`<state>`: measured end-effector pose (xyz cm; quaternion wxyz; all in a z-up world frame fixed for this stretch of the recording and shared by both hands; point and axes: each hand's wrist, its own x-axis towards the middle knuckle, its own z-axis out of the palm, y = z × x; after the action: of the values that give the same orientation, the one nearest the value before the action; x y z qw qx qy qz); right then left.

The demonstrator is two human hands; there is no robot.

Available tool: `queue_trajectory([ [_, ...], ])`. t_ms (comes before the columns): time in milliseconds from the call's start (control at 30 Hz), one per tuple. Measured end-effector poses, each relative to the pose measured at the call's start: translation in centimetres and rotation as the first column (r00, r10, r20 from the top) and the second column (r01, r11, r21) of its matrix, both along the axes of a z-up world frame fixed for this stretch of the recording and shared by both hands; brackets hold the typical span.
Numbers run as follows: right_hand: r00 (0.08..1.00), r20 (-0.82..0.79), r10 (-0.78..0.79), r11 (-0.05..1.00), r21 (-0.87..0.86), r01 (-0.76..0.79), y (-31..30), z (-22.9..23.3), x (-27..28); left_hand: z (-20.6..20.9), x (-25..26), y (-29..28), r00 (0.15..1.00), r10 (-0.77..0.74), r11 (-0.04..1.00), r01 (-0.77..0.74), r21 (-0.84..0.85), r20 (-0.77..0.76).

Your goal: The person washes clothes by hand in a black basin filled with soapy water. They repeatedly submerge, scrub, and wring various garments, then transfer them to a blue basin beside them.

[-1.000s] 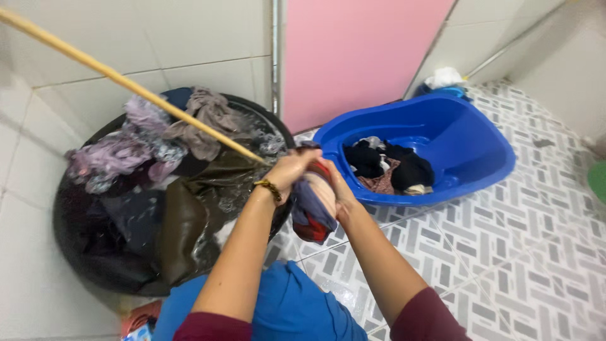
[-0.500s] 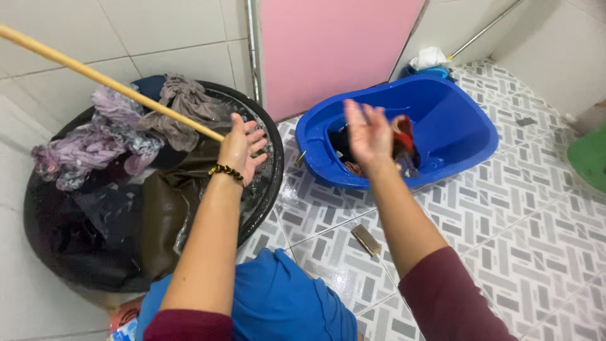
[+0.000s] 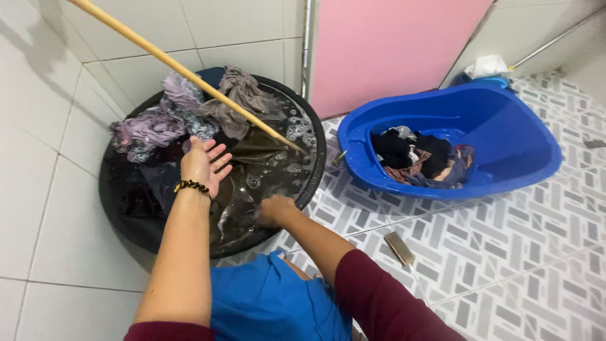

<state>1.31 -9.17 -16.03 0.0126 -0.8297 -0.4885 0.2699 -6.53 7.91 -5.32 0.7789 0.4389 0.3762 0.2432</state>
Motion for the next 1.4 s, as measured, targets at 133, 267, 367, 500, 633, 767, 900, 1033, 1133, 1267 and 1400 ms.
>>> queue_trajectory([
  [133,0.98,-0.069,-0.188,0.95,0.242,0.2,1.0,0.6,3.2,0.3,-1.7,1.4,1.0,0.022,0.999,-0.023,0.032,0.022],
  [267,0.672,-0.711,-0.205,0.664,0.403,0.629,0.4,7.3,7.0,0.4,-1.8,1.6,0.995,0.024,1.0,-0.024,0.003,-0.102],
  [367,0.618,-0.783,-0.073,0.523,0.498,0.692,0.6,14.2,8.2,0.2,-0.6,0.2,0.934,-0.16,0.961,0.073,-0.268,-0.319],
  [500,0.617,-0.766,0.18,0.512,0.608,0.607,0.4,18.4,6.4,-0.9,1.0,-2.8,0.954,-0.248,0.697,0.296,-0.654,0.167],
  [633,0.569,-0.822,0.023,0.473,0.511,0.718,0.8,16.0,4.6,-2.6,3.8,-4.9,0.842,0.017,0.735,0.355,-0.578,0.539],
  [767,0.303,-0.949,0.085,0.35,0.313,0.883,1.7,11.4,4.1,-3.7,6.4,-6.7,0.847,-0.058,0.881,0.293,-0.372,0.528],
  [900,0.006,-0.978,0.207,0.269,0.063,0.961,2.2,8.0,4.2,-3.0,8.4,-7.8,0.954,-0.248,0.957,0.268,-0.112,0.167],
  [1033,0.053,-0.995,0.082,0.274,0.073,0.959,1.3,7.0,4.4,-1.9,8.0,-6.2,0.767,0.367,0.81,0.015,0.586,-0.526],
  [1133,0.04,-0.988,-0.148,0.295,-0.005,0.956,0.3,7.5,4.8,-1.5,6.9,-4.1,0.883,0.246,0.94,-0.117,0.32,-0.4],
  [1267,-0.036,-0.969,-0.246,0.329,-0.118,0.937,0.1,8.7,5.3,-1.5,6.6,-3.7,0.965,0.202,0.975,-0.213,-0.055,-0.166],
  [1400,0.039,-0.958,-0.284,0.273,-0.042,0.961,0.7,8.8,5.8,-1.4,6.7,-4.9,0.969,0.184,0.972,-0.205,-0.115,-0.167],
])
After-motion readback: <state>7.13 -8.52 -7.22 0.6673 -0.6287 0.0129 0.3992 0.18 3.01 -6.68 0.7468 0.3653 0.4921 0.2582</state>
